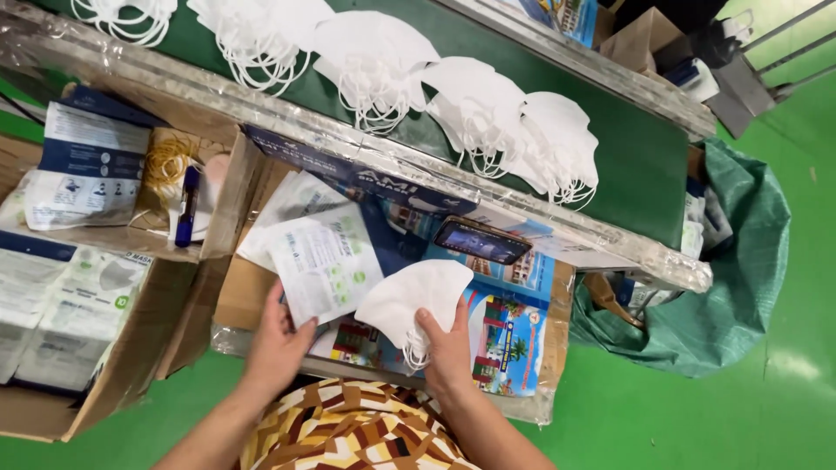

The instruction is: Packing individual face masks into plastic pouches in a factory setting.

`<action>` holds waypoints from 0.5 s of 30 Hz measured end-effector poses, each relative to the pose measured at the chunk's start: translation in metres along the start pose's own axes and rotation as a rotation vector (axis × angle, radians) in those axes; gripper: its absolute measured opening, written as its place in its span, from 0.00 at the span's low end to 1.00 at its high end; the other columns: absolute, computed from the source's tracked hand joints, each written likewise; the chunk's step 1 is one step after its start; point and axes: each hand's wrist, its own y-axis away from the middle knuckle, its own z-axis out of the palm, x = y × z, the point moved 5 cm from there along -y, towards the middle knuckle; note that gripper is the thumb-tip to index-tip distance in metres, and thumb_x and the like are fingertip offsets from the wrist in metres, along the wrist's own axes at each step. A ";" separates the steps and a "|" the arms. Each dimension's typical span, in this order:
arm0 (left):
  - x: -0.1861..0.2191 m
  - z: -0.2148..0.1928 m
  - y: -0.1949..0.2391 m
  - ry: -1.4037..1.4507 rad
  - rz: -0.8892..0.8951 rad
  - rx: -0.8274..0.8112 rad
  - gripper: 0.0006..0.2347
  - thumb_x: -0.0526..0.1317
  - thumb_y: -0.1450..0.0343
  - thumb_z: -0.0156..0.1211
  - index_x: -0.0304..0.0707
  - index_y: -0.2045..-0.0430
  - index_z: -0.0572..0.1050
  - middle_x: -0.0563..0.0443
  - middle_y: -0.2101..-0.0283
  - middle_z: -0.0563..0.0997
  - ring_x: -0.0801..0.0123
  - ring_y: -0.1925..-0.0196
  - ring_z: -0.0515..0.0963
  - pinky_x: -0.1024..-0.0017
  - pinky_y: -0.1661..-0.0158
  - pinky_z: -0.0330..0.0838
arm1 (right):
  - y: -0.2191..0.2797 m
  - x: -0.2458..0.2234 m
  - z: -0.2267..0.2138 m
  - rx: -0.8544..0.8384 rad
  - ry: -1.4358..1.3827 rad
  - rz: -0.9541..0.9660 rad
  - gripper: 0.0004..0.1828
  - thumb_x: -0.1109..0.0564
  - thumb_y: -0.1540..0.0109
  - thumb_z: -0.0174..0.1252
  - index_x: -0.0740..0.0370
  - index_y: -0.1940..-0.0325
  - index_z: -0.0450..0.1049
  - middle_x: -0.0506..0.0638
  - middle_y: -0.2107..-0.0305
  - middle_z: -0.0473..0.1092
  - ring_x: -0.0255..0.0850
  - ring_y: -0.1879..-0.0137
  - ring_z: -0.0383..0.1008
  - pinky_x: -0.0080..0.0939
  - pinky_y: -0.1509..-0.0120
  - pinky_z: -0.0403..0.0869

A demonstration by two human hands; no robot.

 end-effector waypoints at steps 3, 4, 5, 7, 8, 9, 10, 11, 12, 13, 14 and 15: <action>0.005 -0.032 -0.028 -0.614 -0.323 -0.069 0.29 0.39 0.28 0.60 0.48 0.28 0.61 0.39 0.48 0.84 0.62 0.51 0.83 0.66 0.50 0.78 | -0.002 0.005 0.000 0.012 0.006 0.056 0.44 0.65 0.43 0.60 0.53 0.25 0.49 0.58 0.42 0.67 0.50 0.42 0.75 0.53 0.45 0.78; 0.002 -0.042 -0.033 -0.614 -0.317 -0.069 0.29 0.39 0.28 0.60 0.48 0.28 0.61 0.39 0.48 0.84 0.62 0.51 0.83 0.66 0.50 0.78 | -0.003 0.015 -0.003 0.010 0.004 0.051 0.44 0.65 0.43 0.60 0.53 0.25 0.49 0.58 0.42 0.67 0.50 0.42 0.75 0.53 0.45 0.78; 0.013 -0.050 -0.049 -0.631 -0.073 0.058 0.29 0.38 0.28 0.63 0.40 0.31 0.61 0.36 0.45 0.80 0.60 0.48 0.80 0.64 0.48 0.75 | -0.008 0.021 -0.006 0.008 0.001 0.039 0.44 0.66 0.42 0.61 0.55 0.25 0.50 0.59 0.43 0.68 0.50 0.42 0.75 0.51 0.43 0.78; 0.020 -0.048 -0.054 -0.621 0.222 0.164 0.29 0.37 0.28 0.66 0.32 0.33 0.61 0.34 0.42 0.75 0.58 0.44 0.78 0.62 0.46 0.73 | -0.013 0.023 -0.008 0.007 -0.018 -0.024 0.43 0.66 0.42 0.61 0.58 0.25 0.52 0.60 0.43 0.69 0.50 0.42 0.75 0.50 0.42 0.78; 0.009 -0.046 -0.048 -0.309 0.213 0.212 0.34 0.35 0.30 0.65 0.34 0.29 0.54 0.39 0.41 0.74 0.62 0.44 0.76 0.64 0.46 0.72 | -0.015 0.024 -0.008 0.023 -0.005 -0.001 0.44 0.67 0.43 0.61 0.57 0.26 0.51 0.59 0.43 0.70 0.50 0.42 0.75 0.50 0.42 0.78; -0.005 -0.044 -0.047 0.006 0.195 0.235 0.39 0.33 0.31 0.64 0.36 0.25 0.47 0.44 0.41 0.72 0.66 0.44 0.74 0.67 0.47 0.72 | -0.020 0.027 -0.008 0.042 0.003 0.016 0.45 0.68 0.44 0.62 0.56 0.26 0.51 0.59 0.43 0.70 0.50 0.42 0.76 0.50 0.42 0.78; -0.064 -0.050 -0.090 0.021 0.238 0.196 0.39 0.33 0.31 0.64 0.36 0.25 0.47 0.44 0.41 0.72 0.66 0.44 0.74 0.67 0.47 0.72 | -0.030 0.019 -0.001 0.045 -0.017 -0.041 0.45 0.68 0.44 0.62 0.56 0.26 0.51 0.59 0.43 0.70 0.50 0.42 0.76 0.50 0.42 0.78; -0.147 -0.066 -0.101 0.171 0.006 0.288 0.38 0.32 0.29 0.59 0.48 0.23 0.45 0.40 0.40 0.71 0.61 0.53 0.72 0.58 0.56 0.70 | -0.032 0.022 0.005 0.011 -0.036 -0.001 0.45 0.69 0.44 0.61 0.55 0.26 0.51 0.59 0.43 0.71 0.50 0.42 0.76 0.49 0.41 0.78; -0.236 -0.071 -0.092 0.314 -0.235 0.369 0.38 0.32 0.26 0.54 0.59 0.21 0.44 0.36 0.38 0.70 0.56 0.62 0.69 0.49 0.64 0.67 | -0.036 0.026 0.011 -0.024 -0.054 0.039 0.46 0.69 0.44 0.61 0.55 0.25 0.50 0.60 0.43 0.71 0.50 0.42 0.76 0.49 0.40 0.78; -0.220 -0.058 -0.099 0.307 -0.228 0.339 0.38 0.32 0.26 0.54 0.59 0.21 0.44 0.36 0.38 0.70 0.56 0.62 0.69 0.49 0.64 0.67 | -0.041 0.023 0.019 -0.009 -0.070 0.017 0.46 0.69 0.44 0.61 0.55 0.25 0.50 0.60 0.43 0.71 0.50 0.42 0.76 0.49 0.40 0.78; -0.206 -0.042 -0.107 0.388 -0.217 0.268 0.36 0.35 0.25 0.52 0.60 0.21 0.43 0.39 0.36 0.70 0.58 0.57 0.72 0.50 0.60 0.71 | -0.047 0.020 0.029 -0.053 -0.071 -0.005 0.46 0.69 0.44 0.61 0.55 0.25 0.50 0.59 0.42 0.70 0.49 0.40 0.75 0.48 0.39 0.77; -0.193 -0.029 -0.108 0.471 -0.209 0.209 0.34 0.38 0.24 0.50 0.60 0.21 0.42 0.41 0.35 0.70 0.60 0.51 0.75 0.51 0.56 0.75 | -0.051 0.019 0.039 -0.103 -0.065 -0.018 0.46 0.68 0.43 0.62 0.55 0.24 0.50 0.57 0.41 0.69 0.48 0.38 0.74 0.47 0.37 0.76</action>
